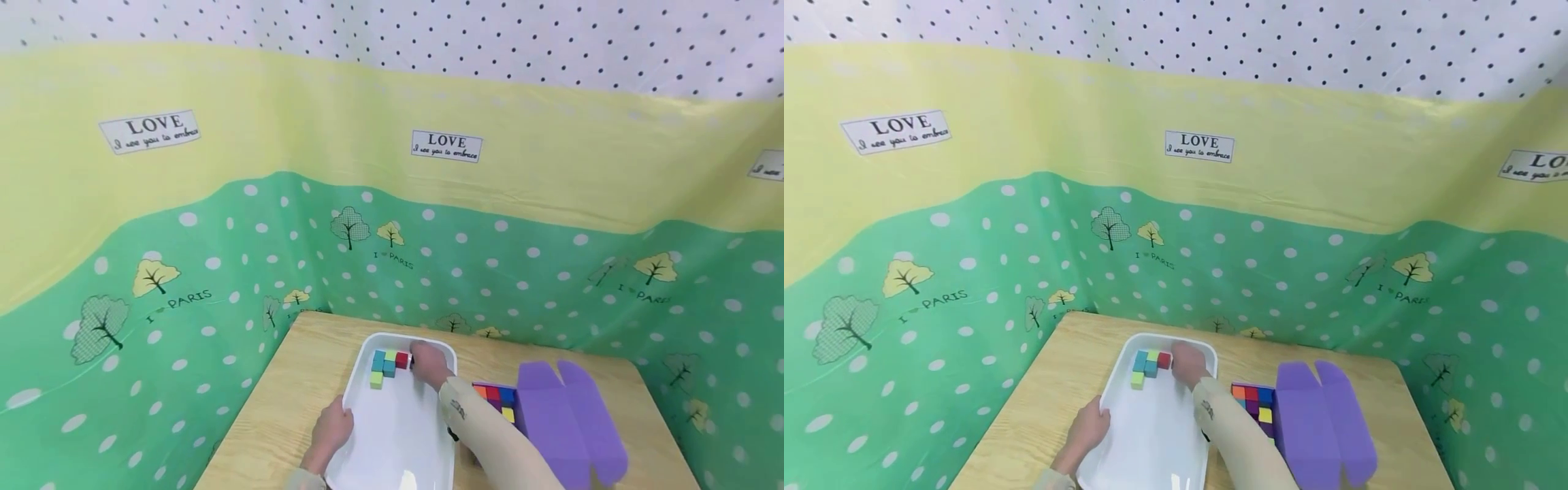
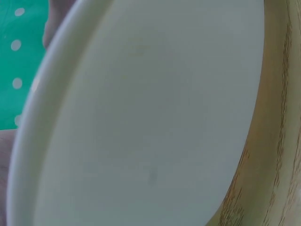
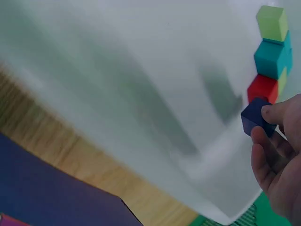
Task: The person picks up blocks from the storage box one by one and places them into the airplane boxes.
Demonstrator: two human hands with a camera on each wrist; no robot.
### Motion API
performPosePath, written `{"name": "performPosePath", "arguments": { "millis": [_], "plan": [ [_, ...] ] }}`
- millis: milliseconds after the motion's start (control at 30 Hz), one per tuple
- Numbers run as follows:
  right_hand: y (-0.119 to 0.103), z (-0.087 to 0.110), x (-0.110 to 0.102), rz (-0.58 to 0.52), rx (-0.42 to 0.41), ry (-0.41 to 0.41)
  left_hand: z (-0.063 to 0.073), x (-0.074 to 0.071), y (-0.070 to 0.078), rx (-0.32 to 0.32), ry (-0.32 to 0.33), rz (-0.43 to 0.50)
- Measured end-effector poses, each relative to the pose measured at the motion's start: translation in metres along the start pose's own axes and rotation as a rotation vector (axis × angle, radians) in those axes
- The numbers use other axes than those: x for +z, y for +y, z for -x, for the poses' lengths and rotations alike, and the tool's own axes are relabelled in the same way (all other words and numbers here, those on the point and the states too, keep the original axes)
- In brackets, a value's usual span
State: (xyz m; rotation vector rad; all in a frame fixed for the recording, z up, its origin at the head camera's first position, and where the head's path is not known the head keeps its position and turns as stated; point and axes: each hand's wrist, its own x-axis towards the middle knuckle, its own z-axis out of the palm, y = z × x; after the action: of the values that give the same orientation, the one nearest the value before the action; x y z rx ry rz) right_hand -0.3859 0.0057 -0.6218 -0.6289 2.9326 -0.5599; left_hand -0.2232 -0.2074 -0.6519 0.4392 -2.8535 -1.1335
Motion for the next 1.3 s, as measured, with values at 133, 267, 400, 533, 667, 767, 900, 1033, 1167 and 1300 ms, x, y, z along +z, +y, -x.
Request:
{"name": "performPosePath", "arguments": {
  "millis": [133,267,400,533,667,767,900,1033,1167,1300],
  "plan": [
    [-0.007,0.009,-0.018,0.064,-0.088,-0.01,-0.003,-0.008,-0.001,0.008,0.002,-0.013],
    [-0.013,0.022,-0.037,0.139,-0.226,-0.002,-0.005,-0.017,-0.004,0.004,0.009,-0.04],
    [-0.01,0.041,-0.058,0.158,-0.313,0.022,-0.005,-0.021,-0.006,0.005,0.008,-0.053],
    [0.001,0.065,-0.079,0.137,-0.328,0.024,-0.004,-0.02,-0.006,0.01,-0.006,-0.046],
    [0.021,0.089,-0.094,0.086,-0.344,0.05,-0.002,-0.016,-0.006,-0.004,-0.025,-0.042],
    [0.039,0.107,-0.103,0.029,-0.336,0.079,-0.001,-0.014,-0.005,-0.005,-0.029,-0.037],
    [0.064,0.126,-0.112,0.012,-0.273,0.098,0.0,-0.013,-0.005,-0.015,-0.03,-0.024],
    [0.086,0.143,-0.119,0.007,-0.212,0.101,0.0,-0.011,-0.006,-0.041,-0.051,-0.013],
    [0.103,0.158,-0.125,0.017,-0.179,0.11,-0.001,-0.008,-0.004,-0.053,-0.067,0.0],
    [0.117,0.171,-0.126,0.032,-0.132,0.105,0.001,-0.005,0.003,-0.047,-0.084,0.016]
  ]
}}
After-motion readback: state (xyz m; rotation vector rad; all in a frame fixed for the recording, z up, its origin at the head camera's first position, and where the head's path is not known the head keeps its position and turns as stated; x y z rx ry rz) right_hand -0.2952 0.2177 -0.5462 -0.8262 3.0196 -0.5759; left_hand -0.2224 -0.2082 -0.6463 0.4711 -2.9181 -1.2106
